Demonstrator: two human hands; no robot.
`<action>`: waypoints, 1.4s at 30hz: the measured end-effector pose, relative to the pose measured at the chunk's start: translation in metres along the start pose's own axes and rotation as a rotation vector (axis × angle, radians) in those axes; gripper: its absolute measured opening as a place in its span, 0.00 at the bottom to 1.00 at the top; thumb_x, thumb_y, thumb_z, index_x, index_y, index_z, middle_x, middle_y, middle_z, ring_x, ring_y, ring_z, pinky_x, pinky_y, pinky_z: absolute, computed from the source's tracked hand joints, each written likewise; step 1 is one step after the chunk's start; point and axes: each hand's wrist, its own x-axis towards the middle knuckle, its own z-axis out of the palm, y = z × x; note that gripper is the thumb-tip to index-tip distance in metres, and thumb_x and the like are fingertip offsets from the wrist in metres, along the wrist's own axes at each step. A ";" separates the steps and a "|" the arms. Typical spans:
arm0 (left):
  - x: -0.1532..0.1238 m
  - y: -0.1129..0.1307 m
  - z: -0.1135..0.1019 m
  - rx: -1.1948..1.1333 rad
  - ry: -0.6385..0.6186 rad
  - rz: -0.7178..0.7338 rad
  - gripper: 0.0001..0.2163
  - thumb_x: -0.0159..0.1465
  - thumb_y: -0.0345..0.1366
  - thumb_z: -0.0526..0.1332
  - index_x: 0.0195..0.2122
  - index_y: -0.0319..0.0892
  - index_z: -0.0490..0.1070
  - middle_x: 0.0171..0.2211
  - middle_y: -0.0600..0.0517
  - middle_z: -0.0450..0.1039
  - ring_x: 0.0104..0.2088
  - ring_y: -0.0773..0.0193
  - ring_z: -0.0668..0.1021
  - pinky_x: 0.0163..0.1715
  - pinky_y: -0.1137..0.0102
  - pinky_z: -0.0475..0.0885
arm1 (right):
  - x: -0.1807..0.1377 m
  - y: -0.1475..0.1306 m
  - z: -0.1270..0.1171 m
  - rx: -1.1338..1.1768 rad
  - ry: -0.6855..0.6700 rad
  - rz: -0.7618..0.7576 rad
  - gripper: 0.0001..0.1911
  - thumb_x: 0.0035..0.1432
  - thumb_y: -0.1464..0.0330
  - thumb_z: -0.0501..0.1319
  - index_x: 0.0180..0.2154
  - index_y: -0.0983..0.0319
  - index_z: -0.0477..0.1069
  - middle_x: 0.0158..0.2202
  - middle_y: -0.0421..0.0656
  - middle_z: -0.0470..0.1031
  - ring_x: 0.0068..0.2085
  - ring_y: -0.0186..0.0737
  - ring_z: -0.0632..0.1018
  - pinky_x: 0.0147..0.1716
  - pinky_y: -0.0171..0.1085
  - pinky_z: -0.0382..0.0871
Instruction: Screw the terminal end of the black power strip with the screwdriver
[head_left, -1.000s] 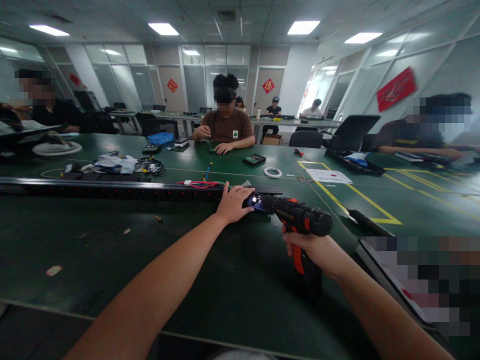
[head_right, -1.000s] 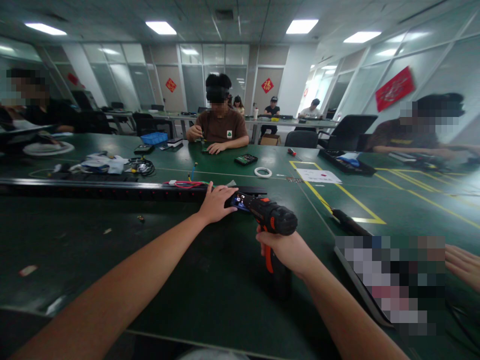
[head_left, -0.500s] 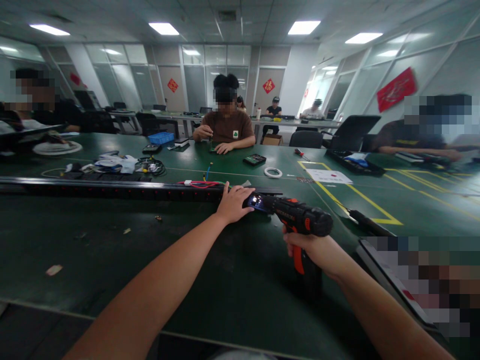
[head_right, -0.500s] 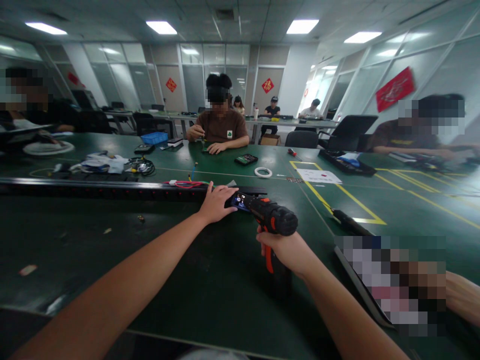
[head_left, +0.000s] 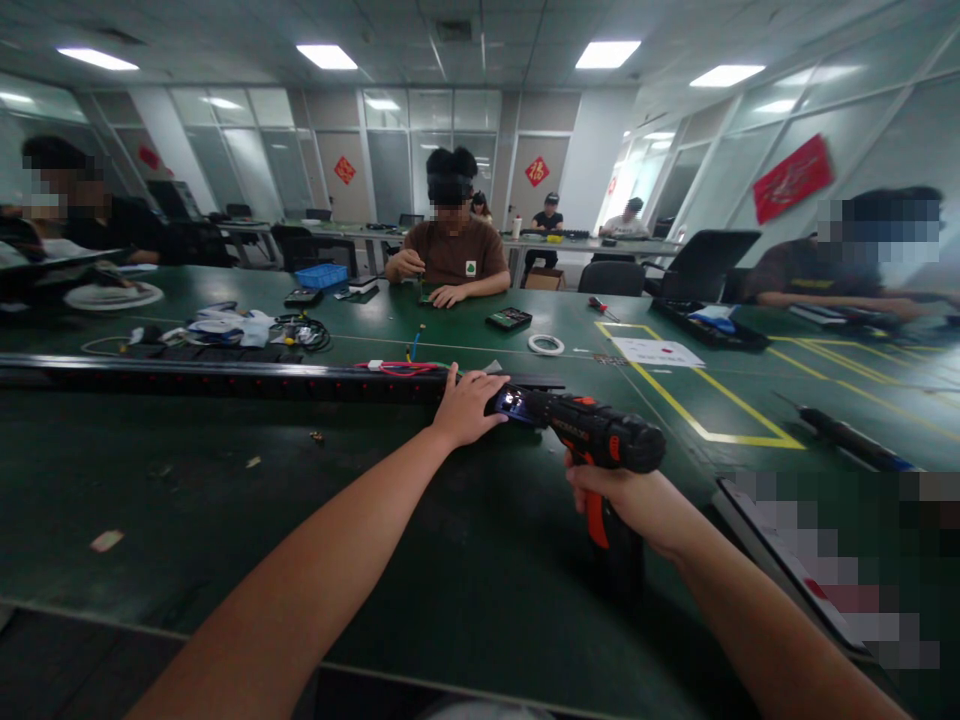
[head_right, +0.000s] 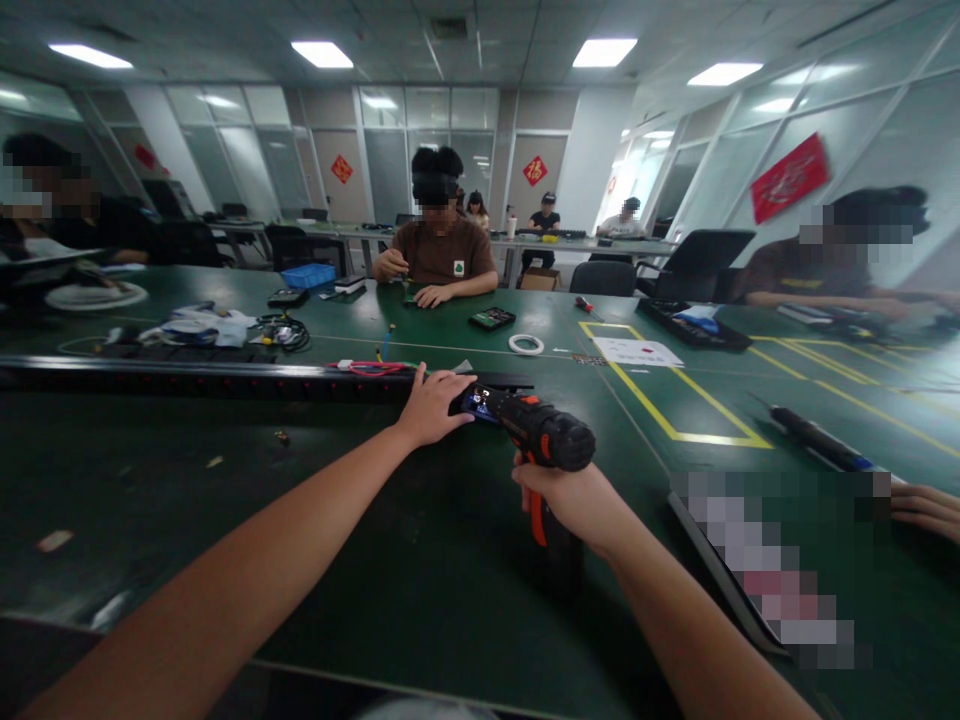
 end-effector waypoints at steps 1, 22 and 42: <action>0.000 0.000 0.000 0.000 -0.001 -0.001 0.31 0.66 0.49 0.67 0.69 0.53 0.62 0.65 0.50 0.70 0.67 0.49 0.67 0.72 0.39 0.34 | 0.000 0.000 0.000 -0.002 0.001 0.003 0.09 0.51 0.63 0.66 0.35 0.59 0.73 0.21 0.37 0.74 0.25 0.41 0.76 0.27 0.38 0.69; 0.000 -0.001 0.001 -0.024 0.011 0.008 0.30 0.67 0.49 0.65 0.69 0.52 0.63 0.64 0.49 0.71 0.66 0.50 0.67 0.72 0.40 0.33 | -0.001 0.000 0.002 0.008 0.025 0.007 0.10 0.51 0.63 0.66 0.36 0.59 0.73 0.21 0.37 0.75 0.25 0.42 0.77 0.28 0.39 0.70; 0.000 0.001 -0.001 -0.004 -0.006 0.000 0.31 0.67 0.49 0.66 0.69 0.53 0.62 0.65 0.49 0.70 0.66 0.50 0.67 0.72 0.39 0.34 | -0.002 -0.001 0.004 0.036 0.038 0.015 0.15 0.51 0.62 0.67 0.41 0.60 0.74 0.22 0.37 0.74 0.26 0.43 0.77 0.29 0.39 0.70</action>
